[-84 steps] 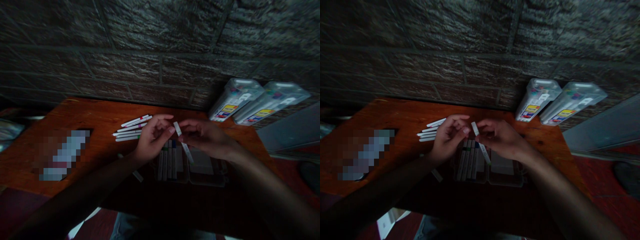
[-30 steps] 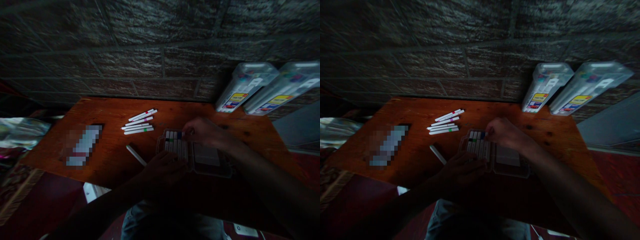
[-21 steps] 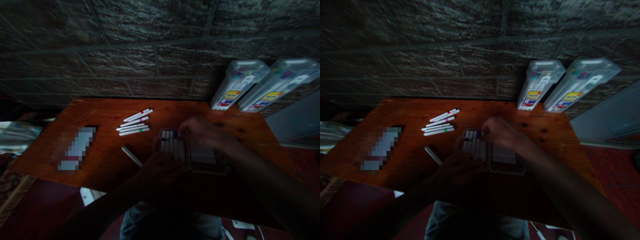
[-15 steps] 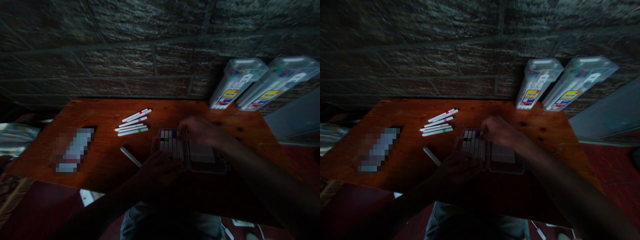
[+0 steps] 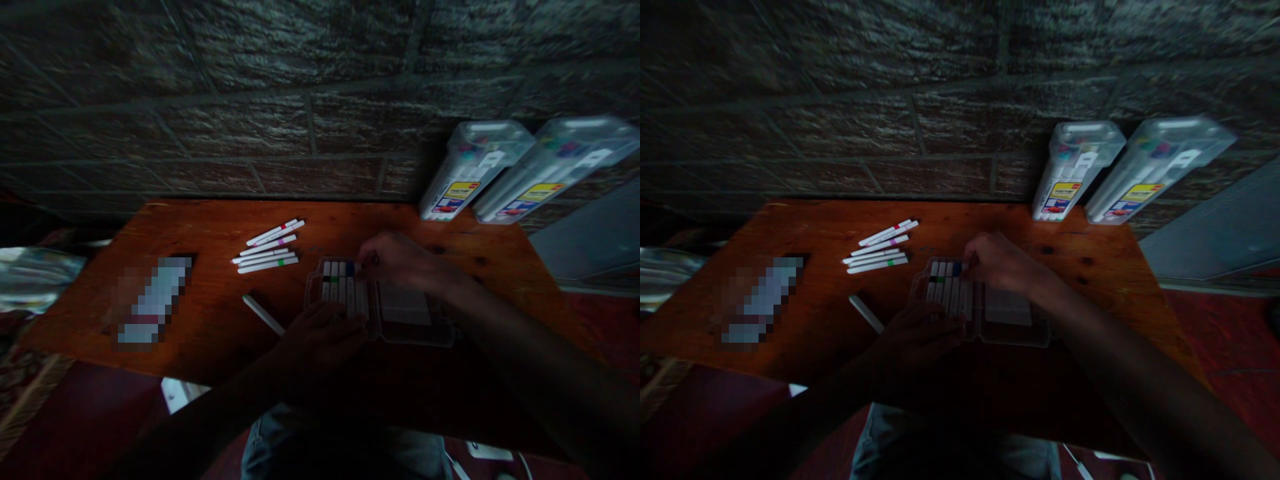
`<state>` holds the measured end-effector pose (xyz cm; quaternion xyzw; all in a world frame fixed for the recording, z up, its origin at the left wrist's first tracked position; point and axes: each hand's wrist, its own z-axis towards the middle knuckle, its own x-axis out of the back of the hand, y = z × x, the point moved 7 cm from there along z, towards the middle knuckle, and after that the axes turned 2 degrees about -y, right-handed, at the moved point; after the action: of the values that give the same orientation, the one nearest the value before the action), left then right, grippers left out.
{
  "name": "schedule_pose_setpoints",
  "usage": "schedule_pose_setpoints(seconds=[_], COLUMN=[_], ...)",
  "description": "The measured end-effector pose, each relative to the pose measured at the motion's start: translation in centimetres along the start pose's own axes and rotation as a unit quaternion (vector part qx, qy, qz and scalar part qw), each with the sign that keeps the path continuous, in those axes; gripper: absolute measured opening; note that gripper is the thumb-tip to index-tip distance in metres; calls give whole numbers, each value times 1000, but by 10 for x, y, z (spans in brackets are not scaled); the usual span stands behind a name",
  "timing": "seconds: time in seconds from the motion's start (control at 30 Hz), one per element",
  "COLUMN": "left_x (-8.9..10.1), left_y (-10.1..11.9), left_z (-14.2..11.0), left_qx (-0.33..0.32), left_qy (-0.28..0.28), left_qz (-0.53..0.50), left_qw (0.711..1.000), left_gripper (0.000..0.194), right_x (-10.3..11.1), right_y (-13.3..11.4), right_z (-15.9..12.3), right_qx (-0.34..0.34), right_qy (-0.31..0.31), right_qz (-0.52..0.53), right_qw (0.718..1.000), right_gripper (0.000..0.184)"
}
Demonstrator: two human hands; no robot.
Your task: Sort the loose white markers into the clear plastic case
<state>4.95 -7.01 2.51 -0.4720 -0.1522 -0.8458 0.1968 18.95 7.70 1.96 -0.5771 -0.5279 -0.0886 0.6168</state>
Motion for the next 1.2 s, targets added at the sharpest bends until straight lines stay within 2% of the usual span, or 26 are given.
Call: schedule_pose_setpoints(seconds=[0.13,0.3,0.43,0.6,0.7,0.9,1.03,1.2], left_x=[-4,-3,-3,9,26,54,56,52], left_y=[-3,-8,-6,-6,-15,-62,-77,-81], left_z=[-1,-2,1,-3,-21,-79,-107,-124], left_qx=[-5,6,9,35,46,170,188,175], left_qy=[-17,3,-2,19,18,-61,-107,-161], left_qz=[-3,13,13,-9,-38,-43,-21,-3], left_qw=[1000,1000,1000,999,998,983,976,971], left_gripper=[18,19,14,11,18,32,37,44], right_x=[1,4,4,9,16,27,30,33], right_y=[2,8,9,3,-1,-6,-7,-4], right_z=[1,3,3,1,-2,-7,-7,-8], right_qx=[4,2,-11,-13,-11,-10,6,17], right_qy=[7,22,17,23,43,83,97,107], right_qz=[-8,-7,-2,5,7,2,0,10], right_qw=[1000,1000,1000,1000,999,996,995,994], right_gripper=[12,15,15,13,18,20,21,21])
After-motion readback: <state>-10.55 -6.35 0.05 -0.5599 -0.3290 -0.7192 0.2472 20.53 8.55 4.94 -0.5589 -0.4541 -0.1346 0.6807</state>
